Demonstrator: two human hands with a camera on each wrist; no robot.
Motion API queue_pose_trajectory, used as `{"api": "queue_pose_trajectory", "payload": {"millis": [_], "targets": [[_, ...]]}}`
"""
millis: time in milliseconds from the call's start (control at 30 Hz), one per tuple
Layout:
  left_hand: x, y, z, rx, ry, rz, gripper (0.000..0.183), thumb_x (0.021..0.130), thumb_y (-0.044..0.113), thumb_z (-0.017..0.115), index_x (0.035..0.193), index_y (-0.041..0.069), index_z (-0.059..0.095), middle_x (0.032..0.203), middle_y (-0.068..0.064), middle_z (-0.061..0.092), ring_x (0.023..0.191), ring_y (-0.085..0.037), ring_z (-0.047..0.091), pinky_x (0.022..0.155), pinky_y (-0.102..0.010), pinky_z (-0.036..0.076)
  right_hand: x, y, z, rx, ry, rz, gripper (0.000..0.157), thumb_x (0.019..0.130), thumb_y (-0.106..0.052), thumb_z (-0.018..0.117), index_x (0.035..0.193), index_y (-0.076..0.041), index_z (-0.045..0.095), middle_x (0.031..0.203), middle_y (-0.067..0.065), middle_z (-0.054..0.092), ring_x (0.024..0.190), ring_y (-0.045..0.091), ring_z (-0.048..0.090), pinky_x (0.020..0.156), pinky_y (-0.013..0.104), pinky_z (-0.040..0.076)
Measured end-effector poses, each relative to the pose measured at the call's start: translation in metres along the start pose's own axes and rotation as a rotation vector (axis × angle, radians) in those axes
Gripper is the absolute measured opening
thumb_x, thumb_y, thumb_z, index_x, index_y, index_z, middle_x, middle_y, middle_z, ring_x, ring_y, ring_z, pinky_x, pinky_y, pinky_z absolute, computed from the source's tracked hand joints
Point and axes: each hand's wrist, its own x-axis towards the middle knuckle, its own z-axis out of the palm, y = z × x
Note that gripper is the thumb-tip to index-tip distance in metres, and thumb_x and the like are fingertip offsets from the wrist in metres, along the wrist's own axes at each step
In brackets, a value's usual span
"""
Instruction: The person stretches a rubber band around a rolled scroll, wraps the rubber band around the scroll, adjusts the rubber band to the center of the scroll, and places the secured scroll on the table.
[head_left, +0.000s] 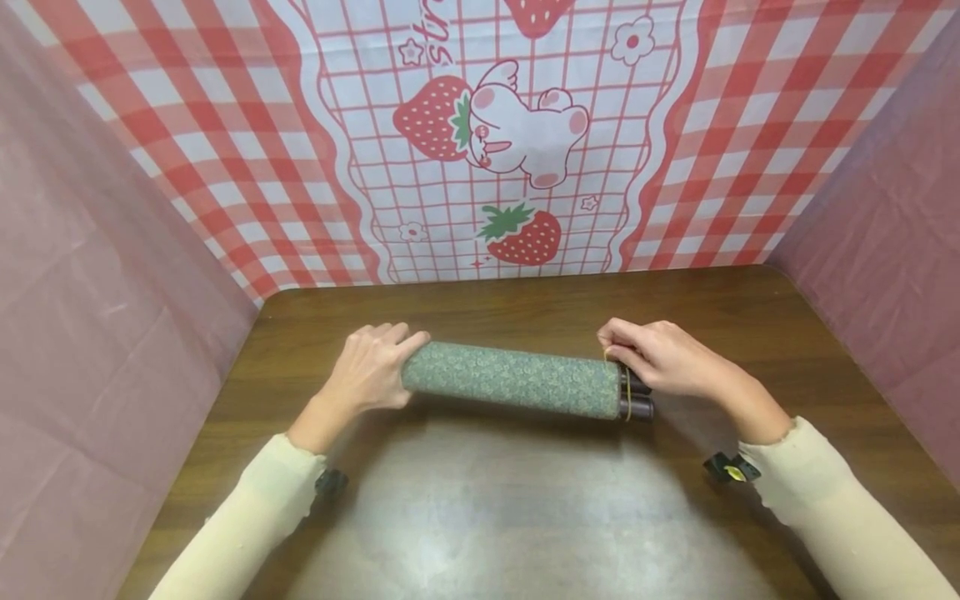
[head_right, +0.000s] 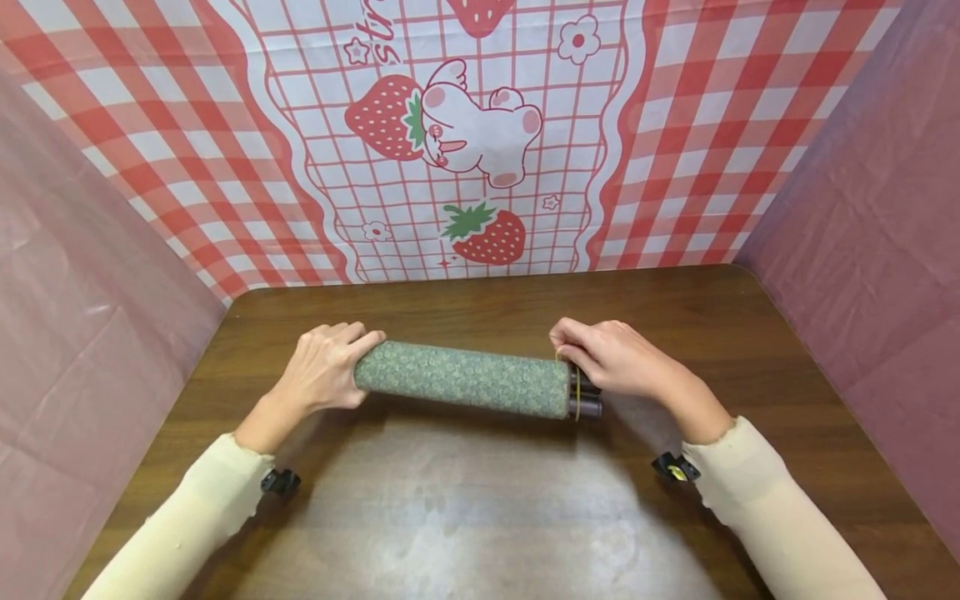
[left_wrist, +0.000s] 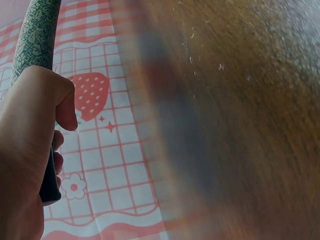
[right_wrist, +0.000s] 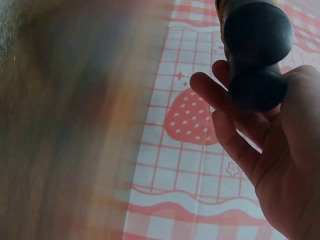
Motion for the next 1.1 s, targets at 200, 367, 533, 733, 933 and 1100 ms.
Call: {"api": "queue_pose_trajectory", "payload": {"millis": [200,367,533,733,933,1100], "targets": [[-0.001,-0.002,0.001,0.009,0.039,0.027,0.072,0.052,0.028,0.096,0.119,0.016,0.074,0.089,-0.004,0.07,0.067,-0.021,0.061,0.055,-0.034,0.052,-0.002,0.0,-0.002,-0.046,-0.044,0.025,0.027,0.099,0.002,0.076,0.1,-0.02,0.06,0.076,-0.02,0.049,0.067,-0.01,0.037,0.062,0.019,0.036],[-0.001,-0.002,0.001,0.008,0.05,0.035,0.072,0.052,0.031,0.098,0.119,0.016,0.073,0.089,-0.004,0.069,0.067,-0.022,0.061,0.055,-0.034,0.052,0.0,-0.001,0.0,-0.034,-0.08,0.015,0.025,0.101,0.001,0.075,0.1,-0.019,0.061,0.076,-0.019,0.048,0.067,-0.009,0.038,0.062,0.019,0.036],[-0.003,-0.001,0.003,-0.001,0.037,0.002,0.072,0.053,0.031,0.097,0.119,0.016,0.073,0.09,-0.005,0.07,0.068,-0.023,0.063,0.056,-0.036,0.054,0.003,-0.001,0.0,0.01,-0.095,0.024,0.023,0.101,0.002,0.075,0.101,-0.018,0.063,0.079,-0.018,0.052,0.069,-0.009,0.039,0.063,0.02,0.039],[-0.005,0.001,0.005,-0.004,0.022,-0.047,0.073,0.052,0.028,0.093,0.121,0.017,0.074,0.091,-0.005,0.072,0.068,-0.025,0.064,0.056,-0.037,0.053,0.005,0.001,-0.009,0.119,-0.131,0.07,0.023,0.105,0.001,0.071,0.101,-0.02,0.065,0.081,-0.019,0.054,0.069,-0.008,0.042,0.064,0.02,0.041],[-0.006,0.004,0.004,0.006,-0.014,-0.073,0.074,0.052,0.026,0.09,0.124,0.016,0.074,0.094,-0.006,0.074,0.069,-0.026,0.066,0.057,-0.038,0.054,0.002,-0.001,-0.014,0.17,-0.151,0.109,0.02,0.107,0.001,0.068,0.101,-0.019,0.066,0.083,-0.017,0.056,0.071,-0.007,0.045,0.065,0.021,0.044],[-0.007,0.005,0.003,0.004,-0.028,-0.082,0.075,0.053,0.028,0.092,0.125,0.016,0.074,0.096,-0.007,0.075,0.071,-0.027,0.067,0.058,-0.039,0.056,-0.001,-0.004,-0.014,0.179,-0.133,0.144,0.02,0.107,0.0,0.069,0.104,-0.019,0.071,0.087,-0.016,0.066,0.077,-0.006,0.052,0.068,0.023,0.048]]}}
